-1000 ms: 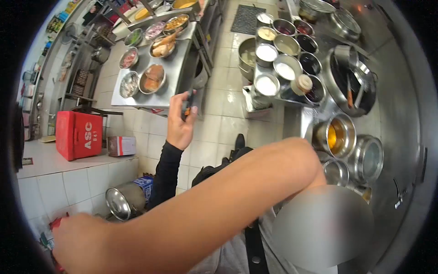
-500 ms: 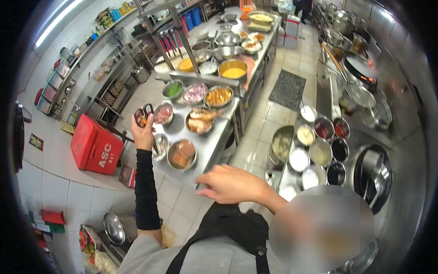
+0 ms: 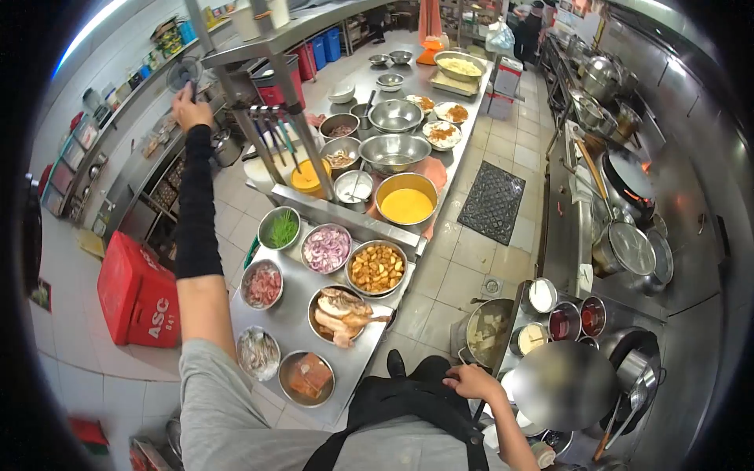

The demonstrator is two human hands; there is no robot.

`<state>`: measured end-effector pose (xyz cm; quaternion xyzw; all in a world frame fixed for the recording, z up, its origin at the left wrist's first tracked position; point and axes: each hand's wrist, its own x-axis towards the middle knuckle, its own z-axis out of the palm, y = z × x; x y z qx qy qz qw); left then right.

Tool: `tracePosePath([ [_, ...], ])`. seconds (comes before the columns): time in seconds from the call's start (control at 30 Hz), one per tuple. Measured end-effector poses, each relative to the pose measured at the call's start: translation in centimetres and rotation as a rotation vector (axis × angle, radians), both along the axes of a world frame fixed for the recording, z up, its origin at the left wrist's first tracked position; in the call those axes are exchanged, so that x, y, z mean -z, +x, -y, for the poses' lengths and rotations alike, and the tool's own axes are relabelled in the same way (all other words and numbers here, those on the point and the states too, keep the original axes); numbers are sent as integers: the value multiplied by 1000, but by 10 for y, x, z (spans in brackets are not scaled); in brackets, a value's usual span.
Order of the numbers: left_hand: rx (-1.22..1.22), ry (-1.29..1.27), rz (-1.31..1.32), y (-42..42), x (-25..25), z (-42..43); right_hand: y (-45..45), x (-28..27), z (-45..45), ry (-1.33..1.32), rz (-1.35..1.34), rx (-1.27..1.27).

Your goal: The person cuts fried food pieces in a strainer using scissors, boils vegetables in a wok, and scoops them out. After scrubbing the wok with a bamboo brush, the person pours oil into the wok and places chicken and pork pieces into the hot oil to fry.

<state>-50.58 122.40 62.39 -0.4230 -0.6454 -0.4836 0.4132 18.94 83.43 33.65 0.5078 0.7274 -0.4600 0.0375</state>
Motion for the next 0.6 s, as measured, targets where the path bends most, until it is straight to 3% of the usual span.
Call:
tracePosePath([
  [0.1, -186, -86, -72, -105, 1, -100, -11, 13, -46, -31, -48, -90],
  [0.13, -81, -237, 10, -72, -11, -83, -18, 10, -61, -9, -56, -108],
  [0.2, -89, -325, -129, -112, -1, -118, -31, -2, -97, -17, -46, -111],
  [0.33, -239, -219, -446, -205, 45, -115, -39, 0, -180, -92, -83, -170],
  [0.4, -136, -297, -313, -106, 53, -68, -37, 27, -224, -74, -105, -228],
  [0.47, -206, -289, -243, -114, 72, -57, -35, 33, -287, -97, -90, -348],
  [0.53, -200, -377, -368, -99, 69, -33, -19, 42, -347, -88, -120, -406],
  [0.57, -148, -465, -604, -83, 61, -22, -11, 46, -380, -65, -160, -397],
  [0.6, -101, -330, -696, -84, 71, -17, 4, 46, -418, -36, -188, -382],
])
